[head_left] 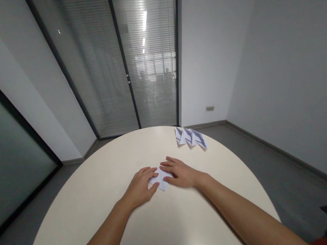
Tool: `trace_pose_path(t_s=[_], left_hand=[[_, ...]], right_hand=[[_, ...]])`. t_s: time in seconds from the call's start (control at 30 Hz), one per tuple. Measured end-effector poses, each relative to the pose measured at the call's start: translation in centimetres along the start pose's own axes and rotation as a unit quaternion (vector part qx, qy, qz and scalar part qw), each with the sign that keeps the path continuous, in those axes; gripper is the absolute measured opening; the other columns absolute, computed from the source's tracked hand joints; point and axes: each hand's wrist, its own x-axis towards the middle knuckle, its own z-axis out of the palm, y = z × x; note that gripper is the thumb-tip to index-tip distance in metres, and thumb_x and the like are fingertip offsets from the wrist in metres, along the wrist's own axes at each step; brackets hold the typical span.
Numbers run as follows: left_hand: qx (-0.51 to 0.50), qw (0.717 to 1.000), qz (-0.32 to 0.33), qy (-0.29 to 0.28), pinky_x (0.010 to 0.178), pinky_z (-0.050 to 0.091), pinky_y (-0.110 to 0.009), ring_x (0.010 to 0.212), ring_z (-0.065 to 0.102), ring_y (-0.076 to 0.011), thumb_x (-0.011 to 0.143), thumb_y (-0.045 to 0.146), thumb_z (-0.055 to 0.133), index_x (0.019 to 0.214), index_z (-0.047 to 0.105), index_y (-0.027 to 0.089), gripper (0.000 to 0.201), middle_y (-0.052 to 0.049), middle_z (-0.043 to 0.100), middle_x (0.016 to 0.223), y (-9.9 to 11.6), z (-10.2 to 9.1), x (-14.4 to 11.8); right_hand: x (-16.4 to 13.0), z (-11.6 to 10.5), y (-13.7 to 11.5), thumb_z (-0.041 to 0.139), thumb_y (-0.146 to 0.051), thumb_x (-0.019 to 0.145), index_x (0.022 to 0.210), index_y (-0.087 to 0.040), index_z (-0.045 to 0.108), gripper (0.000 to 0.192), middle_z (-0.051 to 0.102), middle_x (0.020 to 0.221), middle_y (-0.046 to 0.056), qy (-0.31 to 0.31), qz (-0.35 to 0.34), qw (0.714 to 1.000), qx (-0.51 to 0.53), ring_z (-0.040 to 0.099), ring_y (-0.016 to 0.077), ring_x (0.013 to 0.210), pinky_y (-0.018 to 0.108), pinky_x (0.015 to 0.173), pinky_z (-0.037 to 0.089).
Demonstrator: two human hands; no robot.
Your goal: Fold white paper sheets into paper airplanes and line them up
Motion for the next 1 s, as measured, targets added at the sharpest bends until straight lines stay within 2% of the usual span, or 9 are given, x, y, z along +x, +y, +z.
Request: trace_pose_path(t_s=[0.1, 0.27, 0.33, 0.4, 0.5, 0.67, 0.77, 0.87, 1.0], left_hand=[[0.001, 1.000, -0.005, 0.005, 0.110, 0.042, -0.050, 0.126, 0.055, -0.0282, 0.087, 0.031, 0.064, 0.121, 0.065, 0.023, 0.034, -0.009, 0.064, 0.133, 0.2, 0.1, 0.3], [-0.018, 1.000, -0.018, 0.016, 0.106, 0.045, -0.046, 0.120, 0.058, -0.0274, 0.086, 0.032, 0.066, 0.122, 0.063, 0.021, 0.038, -0.010, 0.066, 0.127, 0.7, -0.4, 0.4], [-0.036, 0.999, -0.030, 0.020, 0.104, 0.046, -0.046, 0.117, 0.059, -0.0272, 0.085, 0.031, 0.066, 0.122, 0.062, 0.022, 0.038, -0.010, 0.066, 0.125, 0.8, -0.5, 0.4], [-0.062, 0.997, -0.043, 0.027, 0.103, 0.047, -0.045, 0.115, 0.060, -0.0268, 0.083, 0.029, 0.068, 0.121, 0.061, 0.023, 0.040, -0.009, 0.066, 0.123, 1.0, -0.7, 0.4], [-0.121, 0.990, -0.054, 0.039, 0.100, 0.048, -0.041, 0.112, 0.060, -0.0241, 0.080, 0.022, 0.067, 0.122, 0.059, 0.022, 0.043, -0.008, 0.064, 0.123, 1.2, -0.6, 0.6], [-0.202, 0.968, -0.118, 0.092, 0.089, 0.053, -0.036, 0.090, 0.063, -0.0175, 0.079, 0.016, 0.062, 0.127, 0.055, 0.019, 0.049, -0.007, 0.065, 0.117, 1.7, -0.3, 1.2], [-0.218, 0.958, -0.148, 0.113, 0.082, 0.054, -0.035, 0.082, 0.064, -0.0177, 0.082, 0.021, 0.061, 0.123, 0.059, 0.019, 0.041, -0.007, 0.070, 0.108, 2.4, -0.7, 1.6], [-0.215, 0.959, -0.140, 0.124, 0.082, 0.053, -0.033, 0.089, 0.067, -0.0202, 0.089, 0.030, 0.059, 0.112, 0.066, 0.019, 0.027, -0.007, 0.073, 0.103, 3.2, -1.5, 1.8], [-0.170, 0.965, -0.120, 0.158, 0.086, 0.051, -0.033, 0.092, 0.067, -0.0211, 0.093, 0.037, 0.056, 0.100, 0.069, 0.021, 0.022, -0.005, 0.074, 0.099, 3.8, -2.0, 1.9]], right_hand=[[0.0, 0.3, -0.2, 0.058, -0.052, 0.091, 0.145, -0.017, 0.051, 0.065, 0.047, 0.150, 0.016, -0.005, 0.017, 1.000, 0.006, 0.030, 0.0361, 0.145, 0.055, 0.118, 0.025], [0.4, 0.5, -0.5, 0.071, -0.047, 0.083, 0.138, -0.016, 0.056, 0.065, 0.051, 0.146, 0.018, 0.020, 0.056, 0.996, 0.068, 0.036, 0.0373, 0.141, 0.055, 0.116, 0.026], [0.5, 0.6, -0.6, 0.076, -0.040, 0.078, 0.130, -0.018, 0.061, 0.059, 0.058, 0.137, 0.015, 0.040, 0.066, 0.992, 0.099, 0.044, 0.0359, 0.134, 0.054, 0.113, 0.029], [0.7, 0.6, -0.7, 0.079, -0.032, 0.073, 0.122, -0.019, 0.064, 0.052, 0.066, 0.122, 0.011, 0.058, 0.079, 0.986, 0.134, 0.057, 0.0311, 0.118, 0.049, 0.106, 0.038], [1.0, 0.9, -0.8, 0.078, -0.021, 0.071, 0.115, -0.019, 0.064, 0.047, 0.069, 0.105, 0.006, 0.075, 0.111, 0.966, 0.223, 0.064, 0.0226, 0.095, 0.039, 0.091, 0.048], [1.3, 1.1, -1.1, 0.071, -0.013, 0.074, 0.119, -0.020, 0.057, 0.048, 0.071, 0.098, 0.004, 0.110, 0.123, 0.921, 0.353, 0.067, 0.0190, 0.090, 0.032, 0.081, 0.051], [1.4, 0.1, -2.0, 0.069, -0.016, 0.079, 0.122, -0.021, 0.059, 0.044, 0.071, 0.099, 0.003, 0.140, 0.109, 0.926, 0.332, 0.066, 0.0185, 0.092, 0.033, 0.083, 0.051], [1.4, -1.5, -3.3, 0.065, -0.022, 0.087, 0.114, -0.022, 0.067, 0.027, 0.072, 0.102, 0.004, 0.162, 0.080, 0.946, 0.270, 0.065, 0.0191, 0.094, 0.034, 0.087, 0.050], [1.3, -2.9, -4.3, 0.064, -0.033, 0.092, 0.104, -0.024, 0.072, 0.016, 0.073, 0.097, 0.005, 0.220, 0.058, 0.959, 0.171, 0.064, 0.0208, 0.092, 0.037, 0.089, 0.048]])
